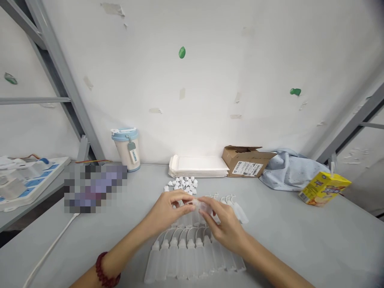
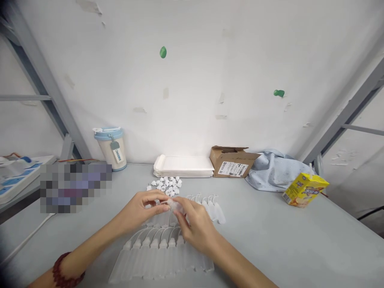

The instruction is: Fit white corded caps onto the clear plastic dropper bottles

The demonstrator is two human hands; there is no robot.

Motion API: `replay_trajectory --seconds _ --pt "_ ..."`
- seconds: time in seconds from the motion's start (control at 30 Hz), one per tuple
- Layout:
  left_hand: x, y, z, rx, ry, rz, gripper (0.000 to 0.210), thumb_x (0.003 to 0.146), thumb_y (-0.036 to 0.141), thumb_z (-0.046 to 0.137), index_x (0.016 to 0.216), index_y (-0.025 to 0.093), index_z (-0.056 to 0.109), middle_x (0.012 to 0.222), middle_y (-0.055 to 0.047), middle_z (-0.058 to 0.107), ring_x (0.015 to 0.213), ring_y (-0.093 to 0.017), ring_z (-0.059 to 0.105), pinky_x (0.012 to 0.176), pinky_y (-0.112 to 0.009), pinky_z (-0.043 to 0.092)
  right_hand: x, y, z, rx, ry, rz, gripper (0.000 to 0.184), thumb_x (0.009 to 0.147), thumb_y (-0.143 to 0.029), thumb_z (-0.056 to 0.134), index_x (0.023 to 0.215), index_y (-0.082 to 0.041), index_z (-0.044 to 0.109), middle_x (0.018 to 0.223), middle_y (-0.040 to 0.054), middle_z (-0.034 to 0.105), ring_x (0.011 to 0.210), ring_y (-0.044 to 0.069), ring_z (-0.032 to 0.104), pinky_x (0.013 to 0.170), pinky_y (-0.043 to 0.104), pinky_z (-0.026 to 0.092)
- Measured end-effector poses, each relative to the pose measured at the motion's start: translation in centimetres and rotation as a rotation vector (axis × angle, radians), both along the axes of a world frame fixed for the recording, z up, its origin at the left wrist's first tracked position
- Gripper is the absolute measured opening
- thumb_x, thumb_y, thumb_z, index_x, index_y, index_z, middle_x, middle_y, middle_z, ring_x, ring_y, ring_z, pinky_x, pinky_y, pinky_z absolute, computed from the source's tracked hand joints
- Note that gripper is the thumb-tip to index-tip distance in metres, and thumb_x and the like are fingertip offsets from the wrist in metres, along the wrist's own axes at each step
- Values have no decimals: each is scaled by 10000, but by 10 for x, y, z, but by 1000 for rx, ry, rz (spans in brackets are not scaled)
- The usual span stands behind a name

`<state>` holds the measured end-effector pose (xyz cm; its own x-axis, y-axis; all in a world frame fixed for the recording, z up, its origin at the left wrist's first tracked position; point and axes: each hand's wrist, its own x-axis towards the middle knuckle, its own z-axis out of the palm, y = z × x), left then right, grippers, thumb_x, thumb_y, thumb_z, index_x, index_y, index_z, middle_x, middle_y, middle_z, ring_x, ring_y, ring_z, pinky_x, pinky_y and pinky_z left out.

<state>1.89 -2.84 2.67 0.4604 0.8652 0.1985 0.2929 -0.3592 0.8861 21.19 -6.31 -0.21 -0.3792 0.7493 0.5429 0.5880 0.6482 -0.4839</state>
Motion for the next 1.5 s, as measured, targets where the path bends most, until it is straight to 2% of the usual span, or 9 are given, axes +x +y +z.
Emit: replay_trajectory --seconds 0.1,0.17,0.27,0.4,0.57,0.87,1.17,1.33,1.5 --pt "-11 13 -2 86 100 112 250 794 383 531 852 210 702 883 -37 682 807 -197 575 664 -266 417 7 8 2 13 72 -142 246 873 -249 447 1095 -163 510 614 -14 550 483 108 463 493 223 412" --pt "-17 21 -8 151 152 212 255 801 369 504 831 203 695 871 -35 687 792 -199 575 640 -268 411 13 13 5 11 120 -207 246 871 -276 443 1072 -156 518 598 -21 517 485 106 459 472 213 401" --pt "-20 32 -19 180 243 238 255 805 330 479 834 184 687 878 -48 686 791 -203 579 650 -275 422 19 19 9 -15 178 -254 258 867 -311 436 1059 -156 515 598 -26 497 492 106 482 452 204 393" --pt "-14 44 -26 255 376 156 268 810 277 458 928 180 678 948 -64 666 842 -210 564 706 -290 424 19 20 11 -86 198 -223 261 867 -337 432 1053 -171 513 576 -37 490 491 110 507 467 210 403" --pt "-9 60 -18 298 453 1 222 737 219 559 907 223 702 909 -51 648 948 -231 505 825 -297 381 16 19 14 -250 282 -160 276 863 -373 435 1038 -173 510 541 -48 499 494 127 551 479 223 418" --pt "-1 75 -7 288 550 -156 152 664 198 618 785 224 705 808 -39 634 892 -235 489 763 -288 369 25 28 10 -339 442 -145 322 823 -427 478 1001 -162 524 634 -5 613 450 124 553 496 248 446" --pt "7 47 6 150 339 -137 235 799 337 498 880 161 630 882 -49 646 790 -177 569 688 -260 424 19 23 11 -430 484 -71 301 819 -389 497 1006 -156 530 646 -11 620 448 108 550 507 239 436" --pt "9 23 2 -169 -37 -138 248 741 351 610 871 141 627 820 -46 632 774 -166 576 684 -256 438 14 15 14 -551 499 58 292 818 -389 506 1001 -163 533 670 -2 635 447 98 551 459 214 400" --pt "6 18 -3 -241 -138 -127 255 708 344 655 868 146 657 774 -21 619 723 -143 543 668 -244 415 11 11 18 -648 483 129 272 806 -379 528 977 -169 548 650 -14 622 444 89 538 449 206 395"
